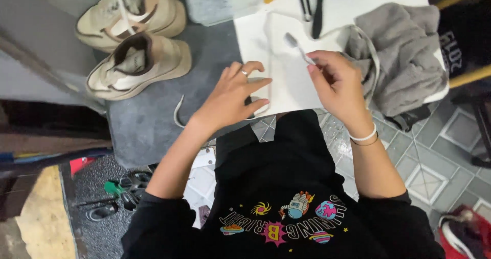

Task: Applying a liquid substance, likely dye or a cleaning agent, to a white shoelace using a small sponge applicator.

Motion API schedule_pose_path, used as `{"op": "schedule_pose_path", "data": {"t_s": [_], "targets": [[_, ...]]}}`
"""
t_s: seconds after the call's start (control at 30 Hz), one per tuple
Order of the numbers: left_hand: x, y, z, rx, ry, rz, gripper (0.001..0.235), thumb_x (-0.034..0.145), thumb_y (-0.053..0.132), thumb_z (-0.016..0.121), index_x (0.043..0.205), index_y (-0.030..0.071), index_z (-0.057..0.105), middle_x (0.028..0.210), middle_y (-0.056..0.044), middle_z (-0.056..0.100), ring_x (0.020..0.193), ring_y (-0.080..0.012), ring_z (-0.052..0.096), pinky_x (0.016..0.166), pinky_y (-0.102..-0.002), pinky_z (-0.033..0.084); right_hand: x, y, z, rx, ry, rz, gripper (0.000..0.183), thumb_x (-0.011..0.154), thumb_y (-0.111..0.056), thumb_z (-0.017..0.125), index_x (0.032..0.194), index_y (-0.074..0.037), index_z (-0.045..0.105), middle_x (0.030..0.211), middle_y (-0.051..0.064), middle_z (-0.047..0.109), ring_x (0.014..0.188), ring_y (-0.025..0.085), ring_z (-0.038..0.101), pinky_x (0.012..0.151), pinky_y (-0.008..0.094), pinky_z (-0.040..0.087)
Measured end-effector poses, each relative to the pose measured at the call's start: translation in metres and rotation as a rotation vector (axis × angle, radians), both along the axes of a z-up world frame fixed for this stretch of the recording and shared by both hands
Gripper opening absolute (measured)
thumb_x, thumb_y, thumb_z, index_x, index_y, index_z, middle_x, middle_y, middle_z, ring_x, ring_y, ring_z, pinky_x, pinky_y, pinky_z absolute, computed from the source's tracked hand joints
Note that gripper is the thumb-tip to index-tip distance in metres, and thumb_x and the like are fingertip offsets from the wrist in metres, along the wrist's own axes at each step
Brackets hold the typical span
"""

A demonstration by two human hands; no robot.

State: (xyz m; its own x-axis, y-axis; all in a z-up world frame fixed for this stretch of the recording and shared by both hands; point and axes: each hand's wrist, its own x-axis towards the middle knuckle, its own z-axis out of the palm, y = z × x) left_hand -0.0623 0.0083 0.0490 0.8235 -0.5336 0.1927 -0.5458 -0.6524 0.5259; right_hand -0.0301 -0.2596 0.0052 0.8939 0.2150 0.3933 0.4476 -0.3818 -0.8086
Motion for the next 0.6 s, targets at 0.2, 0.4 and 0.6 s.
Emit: {"op": "schedule_pose_path", "data": {"t_s": [0.2,0.4,0.6], "targets": [[0.018,0.0,-0.003,0.164,0.071,-0.004,0.042,0.087,0.021,0.079,0.127,0.007,0.072,0.13,-0.01,0.053,0.104,-0.028,0.043,0.084,-0.037,0.034,-0.003,-0.004,0.018,-0.086,-0.004,0.149,0.017,0.098,0.004,0.069,0.114,0.0,0.075,0.083,0.019,0.066,0.057,0.028,0.061,0.048,0.034,0.049],[0.024,0.0,-0.002,0.125,0.07,-0.006,0.048,0.087,0.028,0.078,0.129,0.005,0.071,0.129,-0.01,0.049,0.103,-0.0259,0.038,0.082,-0.035,0.031,-0.006,-0.009,0.047,-0.306,0.063,0.221,0.015,0.094,0.007,0.067,0.106,0.005,0.075,0.085,0.023,0.067,0.054,0.028,0.062,0.049,0.036,0.053],[0.027,-0.003,-0.007,0.107,0.131,-0.011,0.065,0.078,0.035,0.089,0.132,0.004,0.069,0.129,-0.011,0.051,0.106,-0.0275,0.038,0.086,-0.036,0.03,0.005,-0.006,0.029,-0.32,0.091,0.34,0.01,0.094,0.002,0.069,0.098,-0.001,0.077,0.085,0.014,0.07,0.056,0.022,0.061,0.052,0.032,0.053]]}}
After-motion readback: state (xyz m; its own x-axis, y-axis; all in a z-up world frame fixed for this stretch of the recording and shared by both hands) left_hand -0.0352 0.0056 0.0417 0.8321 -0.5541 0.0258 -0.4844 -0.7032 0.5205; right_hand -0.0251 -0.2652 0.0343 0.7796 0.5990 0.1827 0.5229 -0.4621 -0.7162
